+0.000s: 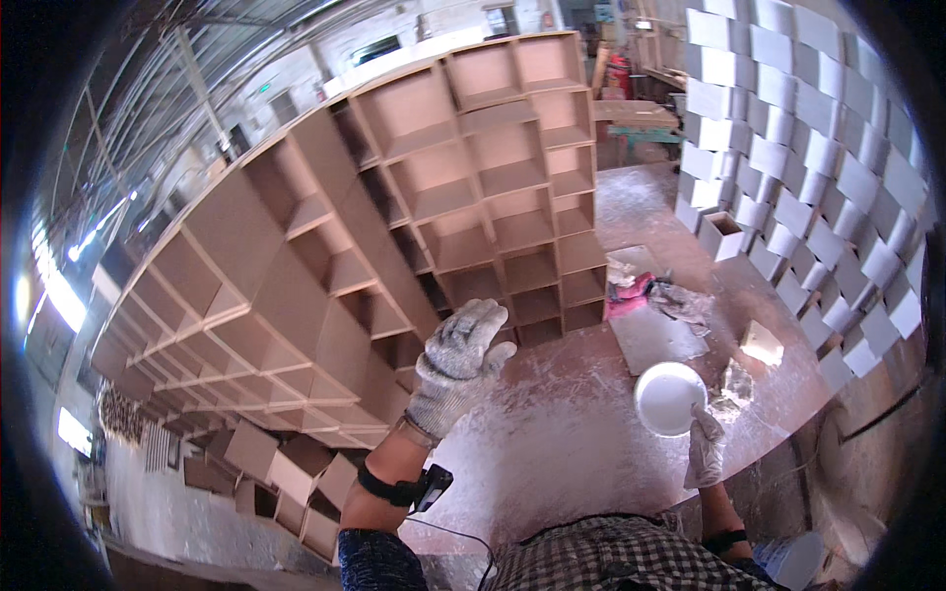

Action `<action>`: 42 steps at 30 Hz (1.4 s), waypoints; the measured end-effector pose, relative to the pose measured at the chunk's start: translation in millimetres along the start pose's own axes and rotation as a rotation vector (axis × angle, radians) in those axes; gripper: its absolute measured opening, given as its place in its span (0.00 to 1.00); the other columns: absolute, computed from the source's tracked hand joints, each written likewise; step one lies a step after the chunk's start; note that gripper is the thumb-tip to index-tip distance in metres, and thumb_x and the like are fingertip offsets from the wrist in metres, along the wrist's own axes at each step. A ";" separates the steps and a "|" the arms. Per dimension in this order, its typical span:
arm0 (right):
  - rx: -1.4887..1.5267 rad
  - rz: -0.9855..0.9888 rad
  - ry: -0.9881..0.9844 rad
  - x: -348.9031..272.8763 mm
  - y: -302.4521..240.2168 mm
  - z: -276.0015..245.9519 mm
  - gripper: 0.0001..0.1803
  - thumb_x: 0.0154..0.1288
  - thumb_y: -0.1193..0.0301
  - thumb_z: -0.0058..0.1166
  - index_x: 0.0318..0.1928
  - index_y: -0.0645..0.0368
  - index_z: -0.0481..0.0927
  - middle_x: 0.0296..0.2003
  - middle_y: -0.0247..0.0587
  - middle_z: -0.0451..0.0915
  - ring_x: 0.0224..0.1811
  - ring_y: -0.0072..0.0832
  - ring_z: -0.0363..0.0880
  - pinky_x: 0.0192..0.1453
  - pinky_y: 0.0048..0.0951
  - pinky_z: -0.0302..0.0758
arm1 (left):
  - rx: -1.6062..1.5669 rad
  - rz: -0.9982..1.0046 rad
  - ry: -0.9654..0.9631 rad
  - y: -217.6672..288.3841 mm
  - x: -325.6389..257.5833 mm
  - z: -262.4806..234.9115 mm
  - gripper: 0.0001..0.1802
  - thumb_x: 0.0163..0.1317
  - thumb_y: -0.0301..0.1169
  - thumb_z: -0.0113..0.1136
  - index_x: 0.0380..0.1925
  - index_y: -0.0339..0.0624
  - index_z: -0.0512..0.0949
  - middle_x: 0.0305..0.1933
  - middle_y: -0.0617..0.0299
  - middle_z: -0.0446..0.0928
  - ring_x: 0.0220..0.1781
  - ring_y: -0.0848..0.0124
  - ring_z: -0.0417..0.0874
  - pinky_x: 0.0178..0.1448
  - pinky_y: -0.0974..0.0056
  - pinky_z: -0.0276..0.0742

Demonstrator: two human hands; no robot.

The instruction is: Applying adhesive paste to the edges of wooden box components and assembling them.

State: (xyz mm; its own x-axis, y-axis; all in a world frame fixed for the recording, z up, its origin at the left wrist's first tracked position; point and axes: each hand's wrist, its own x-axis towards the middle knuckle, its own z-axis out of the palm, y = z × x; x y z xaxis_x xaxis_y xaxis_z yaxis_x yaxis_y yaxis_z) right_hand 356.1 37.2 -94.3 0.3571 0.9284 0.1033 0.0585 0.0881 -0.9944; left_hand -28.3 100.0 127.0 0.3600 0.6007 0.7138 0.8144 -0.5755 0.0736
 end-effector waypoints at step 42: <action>-1.154 -0.209 -0.232 76.9 94.0 -112.1 0.32 0.56 0.70 0.51 0.62 0.59 0.60 0.60 0.54 0.61 0.61 0.52 0.62 0.64 0.45 0.62 | -0.897 -0.906 -0.213 72.4 57.4 283.0 0.30 0.62 0.46 0.56 0.57 0.38 0.67 0.55 0.50 0.72 0.54 0.60 0.74 0.56 0.59 0.71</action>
State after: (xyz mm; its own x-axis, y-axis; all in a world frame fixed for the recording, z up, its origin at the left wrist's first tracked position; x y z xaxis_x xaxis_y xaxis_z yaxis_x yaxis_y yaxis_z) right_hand 493.5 76.3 -177.2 0.0709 0.9882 0.1359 0.9403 -0.0207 -0.3396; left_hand 180.0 249.8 -23.8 -0.0238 0.9987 0.0457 0.2467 -0.0384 0.9683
